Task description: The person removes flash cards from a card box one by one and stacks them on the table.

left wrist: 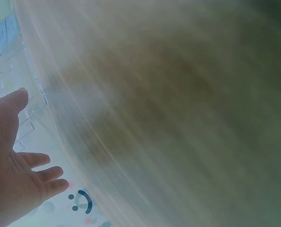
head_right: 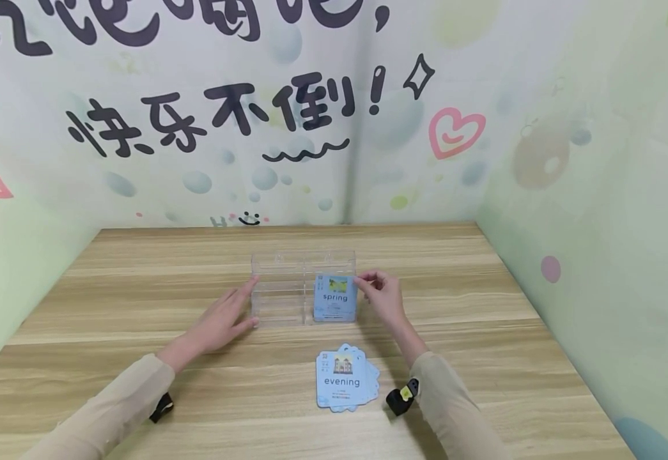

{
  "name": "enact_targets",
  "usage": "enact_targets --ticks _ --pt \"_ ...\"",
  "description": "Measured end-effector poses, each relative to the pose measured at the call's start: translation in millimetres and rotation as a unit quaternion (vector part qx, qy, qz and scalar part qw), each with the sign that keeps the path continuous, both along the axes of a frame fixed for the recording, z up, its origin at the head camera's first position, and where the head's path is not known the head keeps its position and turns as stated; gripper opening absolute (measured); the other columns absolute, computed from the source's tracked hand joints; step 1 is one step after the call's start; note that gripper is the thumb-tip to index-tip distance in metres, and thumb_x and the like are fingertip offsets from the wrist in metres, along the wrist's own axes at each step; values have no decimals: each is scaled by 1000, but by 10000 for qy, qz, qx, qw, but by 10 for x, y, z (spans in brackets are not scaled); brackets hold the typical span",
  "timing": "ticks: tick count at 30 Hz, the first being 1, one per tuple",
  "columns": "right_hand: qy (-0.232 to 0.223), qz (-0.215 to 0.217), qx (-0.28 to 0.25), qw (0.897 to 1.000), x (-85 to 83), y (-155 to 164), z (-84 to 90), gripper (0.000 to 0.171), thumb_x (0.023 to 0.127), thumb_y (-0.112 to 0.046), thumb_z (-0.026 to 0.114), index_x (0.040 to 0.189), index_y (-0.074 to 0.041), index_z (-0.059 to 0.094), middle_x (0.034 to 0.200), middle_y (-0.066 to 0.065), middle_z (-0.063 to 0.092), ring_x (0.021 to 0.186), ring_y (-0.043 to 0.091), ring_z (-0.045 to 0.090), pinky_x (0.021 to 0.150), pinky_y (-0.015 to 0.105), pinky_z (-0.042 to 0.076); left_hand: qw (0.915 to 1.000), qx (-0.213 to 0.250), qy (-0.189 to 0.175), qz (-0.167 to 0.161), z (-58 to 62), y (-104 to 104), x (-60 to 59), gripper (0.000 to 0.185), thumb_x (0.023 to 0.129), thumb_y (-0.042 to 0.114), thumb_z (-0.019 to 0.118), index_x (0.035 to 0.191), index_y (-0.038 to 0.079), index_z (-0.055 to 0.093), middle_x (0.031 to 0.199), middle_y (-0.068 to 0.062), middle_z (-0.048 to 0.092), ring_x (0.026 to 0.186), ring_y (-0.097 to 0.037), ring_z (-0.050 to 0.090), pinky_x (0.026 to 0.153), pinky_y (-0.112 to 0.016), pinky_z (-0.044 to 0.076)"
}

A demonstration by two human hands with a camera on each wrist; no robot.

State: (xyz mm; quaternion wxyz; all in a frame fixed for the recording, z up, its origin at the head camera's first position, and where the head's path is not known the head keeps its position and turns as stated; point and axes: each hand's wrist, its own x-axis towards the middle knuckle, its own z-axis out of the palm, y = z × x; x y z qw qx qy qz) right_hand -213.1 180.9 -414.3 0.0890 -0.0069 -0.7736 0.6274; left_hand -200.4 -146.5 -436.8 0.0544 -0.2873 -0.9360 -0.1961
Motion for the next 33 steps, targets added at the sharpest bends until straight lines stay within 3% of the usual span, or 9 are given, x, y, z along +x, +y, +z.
enact_targets --ticks 3,10,16,21,25,33 --pt "4 50 -99 9999 7 6 36 21 83 -9 65 95 8 60 69 -2 59 55 6 46 50 17 41 10000 1 -2 -12 -3 2 -1 81 88 29 59 147 10 6 145 -14 29 127 -34 34 106 -48 25" --pt "233 213 -221 9993 15 23 80 15 83 -9 65 90 4 61 71 14 58 54 7 47 48 17 42 9998 92 -153 93 4 5 15 82 88 31 59 147 15 4 146 -14 28 126 -39 33 104 -52 26" --pt "247 333 -204 9989 65 22 147 17 83 -10 65 91 4 61 68 5 57 54 7 47 48 17 42 9998 107 -175 72 11 8 15 82 88 30 59 147 14 4 147 -13 26 126 -40 33 105 -52 24" --pt "318 458 -145 9983 111 22 187 19 84 -11 65 91 7 60 69 10 56 55 8 46 48 18 42 9997 118 -195 69 15 10 16 82 88 30 59 147 14 4 146 -14 27 127 -40 32 105 -53 24" --pt "376 575 -140 9975 162 24 214 20 83 -9 65 91 8 60 71 7 56 55 9 46 47 18 43 9997 98 -200 77 16 9 17 82 88 30 59 147 13 5 146 -15 27 127 -39 32 105 -52 23" --pt "369 738 -198 9964 314 50 245 13 83 -9 66 88 2 61 70 7 56 55 9 46 48 17 42 9998 81 -176 107 26 7 24 82 88 30 59 147 13 6 144 -18 30 126 -40 34 104 -52 25"
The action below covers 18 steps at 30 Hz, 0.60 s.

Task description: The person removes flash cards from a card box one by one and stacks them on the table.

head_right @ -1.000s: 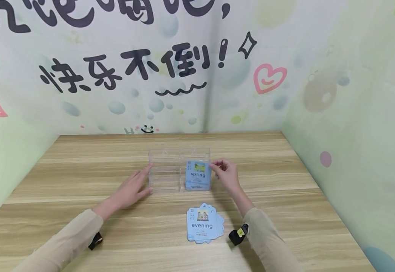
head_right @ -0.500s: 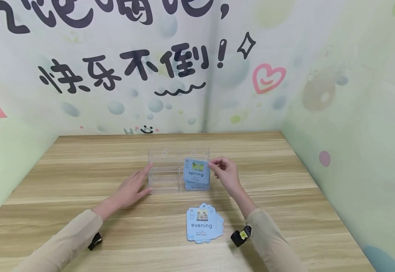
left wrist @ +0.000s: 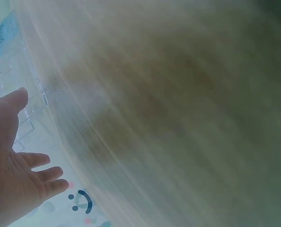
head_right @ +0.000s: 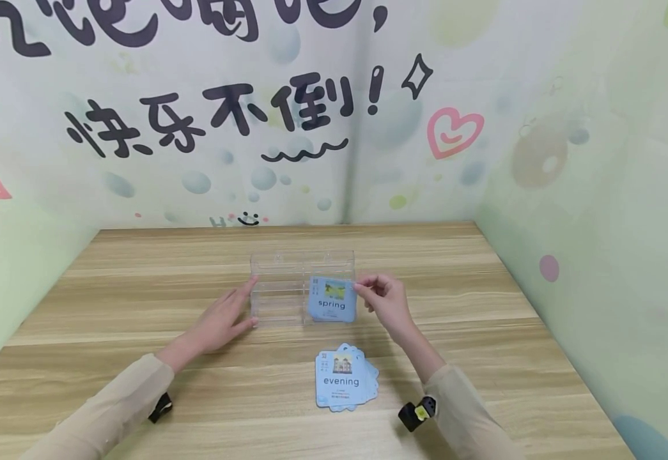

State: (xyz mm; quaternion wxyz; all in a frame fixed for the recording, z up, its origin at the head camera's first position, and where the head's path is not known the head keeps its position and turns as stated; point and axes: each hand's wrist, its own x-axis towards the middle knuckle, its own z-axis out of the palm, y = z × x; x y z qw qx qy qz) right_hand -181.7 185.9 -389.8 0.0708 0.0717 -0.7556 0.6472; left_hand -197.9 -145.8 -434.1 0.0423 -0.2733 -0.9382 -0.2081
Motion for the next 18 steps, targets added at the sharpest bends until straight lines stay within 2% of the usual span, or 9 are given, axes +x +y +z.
enact_targets --ticks 4,14,18 --pt "-156 26 14 9999 89 31 -6 11 83 -9 65 88 -1 61 70 2 55 56 9 46 49 17 42 10000 -1 21 12 -1 2 0 81 88 30 60 147 12 7 142 -20 33 125 -41 35 104 -52 26" --pt "-372 135 7 9992 276 113 -50 14 84 -7 64 89 5 59 72 10 55 56 9 46 49 18 42 9997 -51 -170 147 18 12 13 80 89 33 58 147 16 5 141 -26 31 127 -46 28 103 -59 20" --pt "-418 146 89 9990 344 145 -63 16 84 -8 64 90 7 58 72 7 55 56 9 46 49 19 42 9995 -133 -170 210 32 24 19 80 89 34 57 147 16 5 140 -28 30 127 -48 26 102 -62 17"
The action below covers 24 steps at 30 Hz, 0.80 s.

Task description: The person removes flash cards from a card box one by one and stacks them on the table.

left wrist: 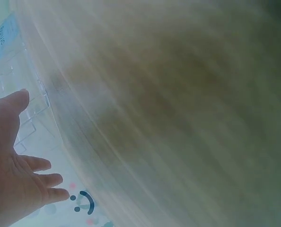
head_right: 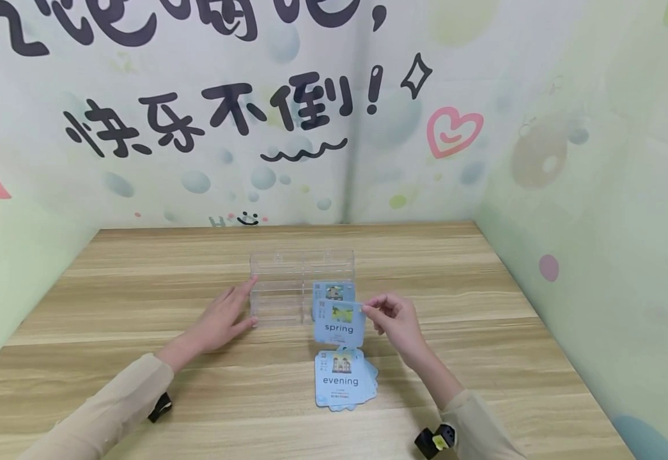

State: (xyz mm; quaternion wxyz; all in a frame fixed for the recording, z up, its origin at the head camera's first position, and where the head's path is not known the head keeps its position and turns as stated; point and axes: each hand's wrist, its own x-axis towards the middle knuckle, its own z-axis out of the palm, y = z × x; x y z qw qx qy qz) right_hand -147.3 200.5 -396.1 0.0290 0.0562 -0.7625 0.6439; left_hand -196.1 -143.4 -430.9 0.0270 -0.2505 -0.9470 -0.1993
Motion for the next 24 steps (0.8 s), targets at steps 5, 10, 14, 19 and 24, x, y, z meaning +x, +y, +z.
enact_targets --ticks 5,10,14,19,24 --pt "-53 1 5 10000 78 36 -14 16 83 -9 65 88 5 58 71 3 54 55 9 46 48 18 41 9999 -111 44 48 14 8 10 80 89 35 57 147 17 4 141 -27 29 127 -48 26 102 -63 16" --pt "-181 67 32 9998 153 73 -25 18 84 -12 65 89 4 58 72 2 55 54 9 46 48 19 41 9998 -151 83 50 8 8 10 80 89 35 56 147 18 3 141 -27 29 127 -48 26 101 -64 16" --pt "-318 201 61 9993 215 102 -38 21 84 -13 65 90 6 58 73 8 55 54 9 46 48 20 41 9998 -150 116 42 -7 2 5 80 89 35 56 147 19 3 141 -27 29 126 -49 26 101 -65 16" --pt "-530 257 37 9983 278 118 -61 18 84 -13 65 88 4 58 74 13 55 54 9 46 48 20 41 9998 -165 121 48 -16 1 0 81 89 35 56 147 20 2 141 -27 30 126 -49 27 101 -65 15" --pt "-977 236 -107 9949 297 136 -107 14 83 -15 66 87 -3 59 72 9 53 55 9 46 49 19 40 9997 -208 141 35 -8 5 3 81 89 35 56 147 19 2 140 -27 30 125 -49 27 101 -65 16"
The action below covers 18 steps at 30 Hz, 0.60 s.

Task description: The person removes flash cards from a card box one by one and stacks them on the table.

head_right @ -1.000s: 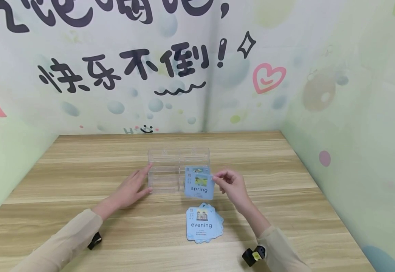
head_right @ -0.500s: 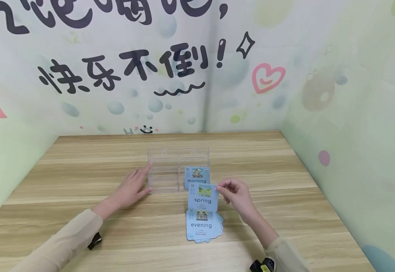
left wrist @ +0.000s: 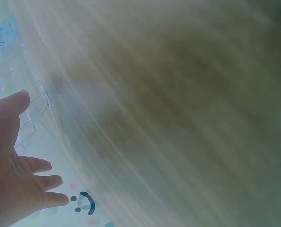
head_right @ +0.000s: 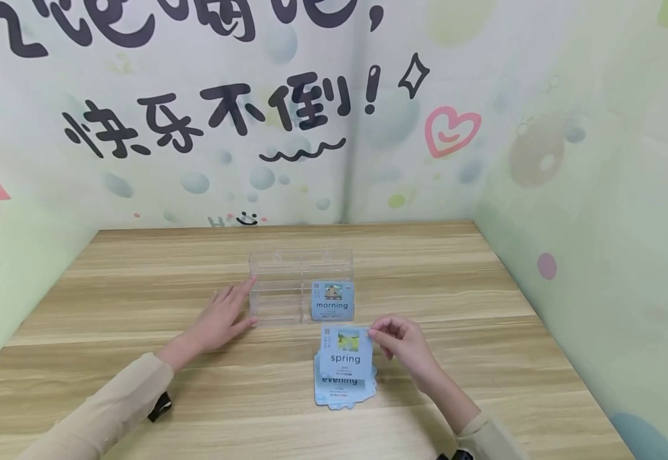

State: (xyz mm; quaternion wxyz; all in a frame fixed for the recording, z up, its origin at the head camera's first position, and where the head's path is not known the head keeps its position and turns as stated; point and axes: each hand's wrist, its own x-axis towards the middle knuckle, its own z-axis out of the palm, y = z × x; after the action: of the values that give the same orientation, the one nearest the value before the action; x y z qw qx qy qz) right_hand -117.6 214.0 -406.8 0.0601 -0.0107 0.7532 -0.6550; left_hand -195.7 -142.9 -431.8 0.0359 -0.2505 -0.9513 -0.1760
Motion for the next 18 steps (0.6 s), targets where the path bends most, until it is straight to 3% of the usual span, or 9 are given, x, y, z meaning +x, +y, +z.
enact_targets --ticks 7,13,18 --pt "-539 6 -173 9984 -8 36 -110 15 83 -18 65 88 -5 58 68 0 51 57 10 45 50 19 38 10000 -27 23 -1 -2 -1 2 81 89 36 56 147 19 2 140 -26 30 126 -49 27 101 -65 16" --pt "-975 280 -237 9946 -6 66 -190 13 83 -19 64 87 -8 58 76 -3 59 57 7 45 53 18 39 10000 -20 21 7 -13 -2 -1 81 89 36 56 147 19 2 140 -26 30 125 -49 28 101 -65 17" --pt "-1256 407 -182 9911 -11 60 -241 15 83 -21 64 89 -9 58 76 -2 56 58 7 44 53 18 39 10000 -36 13 24 -15 0 -7 81 89 36 56 147 19 2 140 -26 30 126 -49 27 101 -64 17"
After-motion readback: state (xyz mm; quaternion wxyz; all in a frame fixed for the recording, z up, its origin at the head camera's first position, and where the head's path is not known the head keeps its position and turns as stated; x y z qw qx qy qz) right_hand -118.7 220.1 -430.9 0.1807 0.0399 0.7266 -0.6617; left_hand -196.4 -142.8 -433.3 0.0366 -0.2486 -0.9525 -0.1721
